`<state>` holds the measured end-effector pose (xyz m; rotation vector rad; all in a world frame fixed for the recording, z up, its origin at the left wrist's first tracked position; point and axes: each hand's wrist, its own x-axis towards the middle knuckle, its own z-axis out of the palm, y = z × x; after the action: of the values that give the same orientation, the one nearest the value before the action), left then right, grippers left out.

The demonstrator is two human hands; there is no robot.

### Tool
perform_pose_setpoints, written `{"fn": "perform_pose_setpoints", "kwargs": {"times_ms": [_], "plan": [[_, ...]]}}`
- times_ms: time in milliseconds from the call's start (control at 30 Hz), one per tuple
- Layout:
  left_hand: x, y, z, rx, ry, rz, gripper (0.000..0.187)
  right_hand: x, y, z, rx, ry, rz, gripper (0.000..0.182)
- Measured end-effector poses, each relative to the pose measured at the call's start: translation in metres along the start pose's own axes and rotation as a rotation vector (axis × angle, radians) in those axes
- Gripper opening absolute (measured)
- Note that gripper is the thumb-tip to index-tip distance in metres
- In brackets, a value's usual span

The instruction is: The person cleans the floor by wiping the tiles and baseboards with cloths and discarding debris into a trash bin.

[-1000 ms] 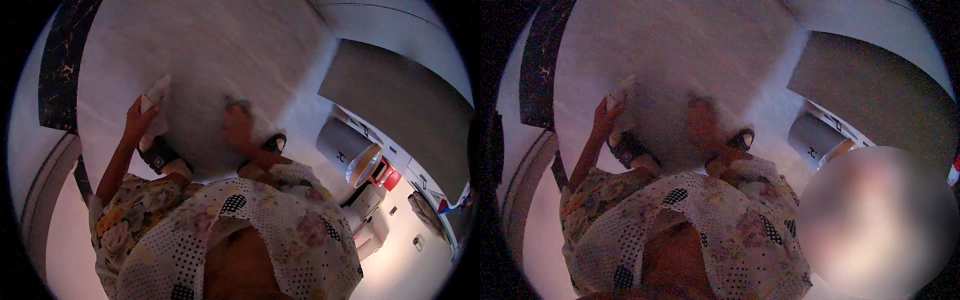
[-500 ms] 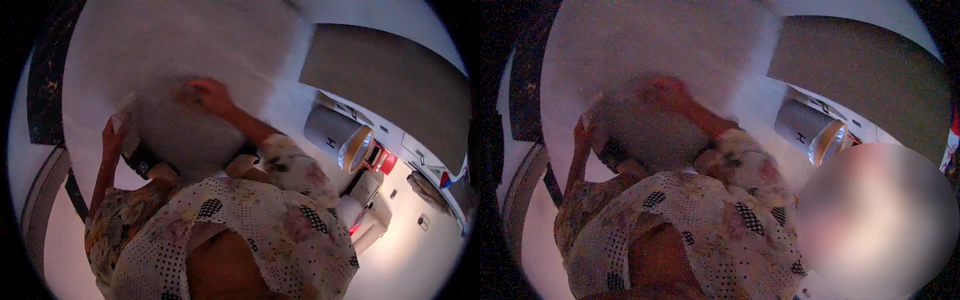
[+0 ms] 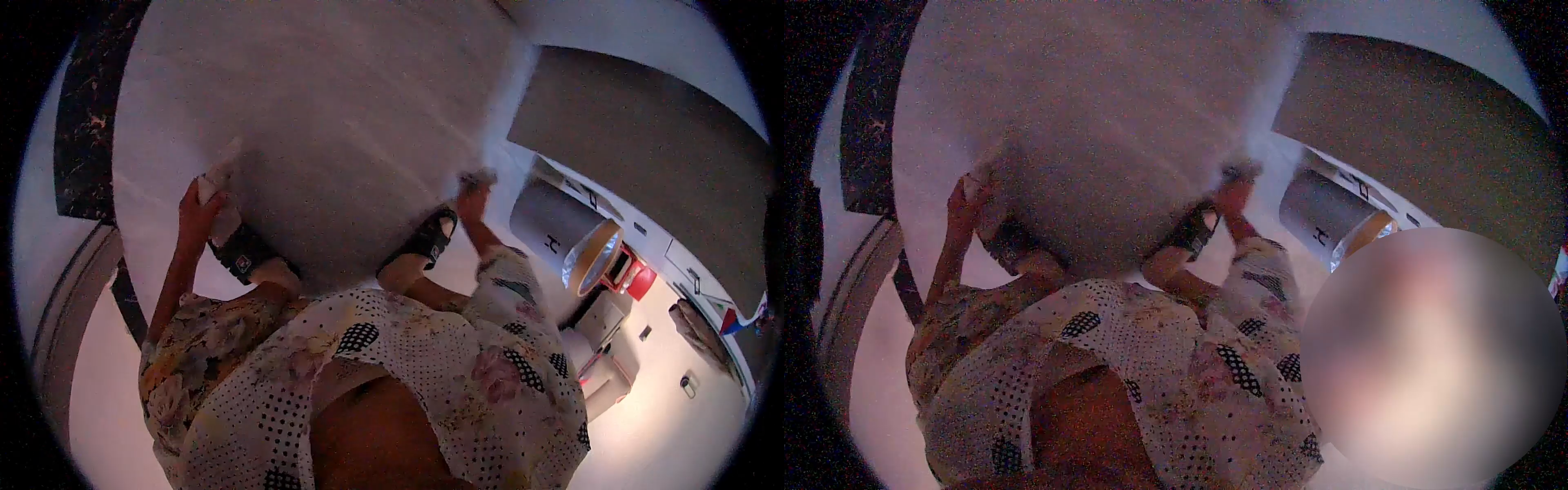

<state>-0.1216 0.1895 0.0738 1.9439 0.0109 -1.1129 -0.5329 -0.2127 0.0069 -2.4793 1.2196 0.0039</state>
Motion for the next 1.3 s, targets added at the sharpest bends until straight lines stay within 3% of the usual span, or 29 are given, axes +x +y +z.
{"fn": "perform_pose_setpoints", "kwargs": {"times_ms": [33, 67, 133, 200, 267, 300, 333, 400, 433, 533, 600, 733, 800, 867, 1033, 1067, 1133, 1167, 1233, 1300], "plan": [[-0.002, 0.004, 0.003, 0.073, 0.022, -0.02, 0.04, 0.007, -0.046, 0.01, 0.078, -0.019, 0.317, 0.044], [-0.004, 0.009, 0.005, 0.147, 0.039, -0.032, 0.04, 0.004, -0.079, 0.024, 0.229, 0.029, 0.326, 0.043], [0.003, 0.009, 0.014, 0.172, 0.019, 0.008, 0.04, 0.003, -0.142, 0.052, -0.042, 0.041, 0.285, 0.039], [0.019, -0.004, 0.021, 0.065, -0.055, 0.094, 0.04, 0.012, -0.165, 0.034, -0.215, -0.044, 0.096, 0.036], [0.019, 0.014, 0.024, 0.114, -0.116, 0.123, 0.04, 0.016, -0.172, -0.003, 0.283, -0.103, -0.202, 0.036], [0.02, 0.021, 0.025, 0.142, -0.141, 0.134, 0.04, 0.021, -0.17, -0.019, 0.349, -0.144, -0.008, 0.035], [0.023, 0.021, 0.025, 0.111, -0.139, 0.117, 0.04, 0.025, -0.164, -0.037, 0.418, -0.187, 0.185, 0.034], [0.031, 0.012, 0.014, 0.054, -0.124, 0.067, 0.039, 0.022, -0.1, -0.04, 0.251, -0.093, 0.162, 0.033], [0.034, 0.006, 0.009, 0.07, -0.103, 0.058, 0.04, 0.019, -0.072, -0.052, 0.127, -0.133, 0.269, 0.033], [0.035, -0.002, 0.002, 0.049, -0.053, 0.047, 0.042, -0.022, 0.027, -0.068, 0.125, -0.022, 0.4, 0.031], [0.028, 0.007, 0.006, -0.061, -0.043, 0.071, 0.044, -0.057, 0.063, -0.08, -0.142, -0.03, 0.543, 0.025], [0.028, 0.013, 0.001, 0.094, -0.05, 0.058, 0.047, -0.088, 0.072, -0.095, -0.282, -0.054, 0.947, 0.024], [0.018, 0.026, 0.002, 0.253, 0.015, -0.001, 0.048, -0.123, 0.146, -0.073, -0.51, -0.114, 1.071, 0.026], [0.022, 0.007, -0.015, 0.147, -0.054, 0.034, 0.048, -0.131, 0.138, -0.066, -0.519, -0.208, 1.18, 0.028], [0.016, -0.005, -0.027, 0.015, -0.019, 0.067, 0.051, -0.107, 0.076, -0.058, 0.193, 0.189, 1.382, 0.034], [0.019, -0.015, -0.031, 0.009, 0.01, 0.02, 0.052, -0.102, 0.068, -0.055, 0.34, 0.267, 1.4, 0.035], [0.018, -0.016, -0.03, 0.0, 0.023, -0.046, 0.053, -0.095, 0.074, -0.037, 0.169, 0.259, 1.25, 0.038], [0.013, -0.007, -0.025, -0.002, 0.003, -0.064, 0.054, -0.086, 0.089, -0.022, -0.136, 0.174, 1.072, 0.039], [0.012, -0.003, -0.021, -0.012, -0.011, -0.082, 0.055, -0.049, 0.112, -0.003, -0.373, 0.126, 0.93, 0.041], [0.016, -0.016, -0.02, -0.03, -0.004, -0.08, 0.056, -0.012, 0.094, 0.003, -0.409, 0.233, 0.802, 0.037]]}}
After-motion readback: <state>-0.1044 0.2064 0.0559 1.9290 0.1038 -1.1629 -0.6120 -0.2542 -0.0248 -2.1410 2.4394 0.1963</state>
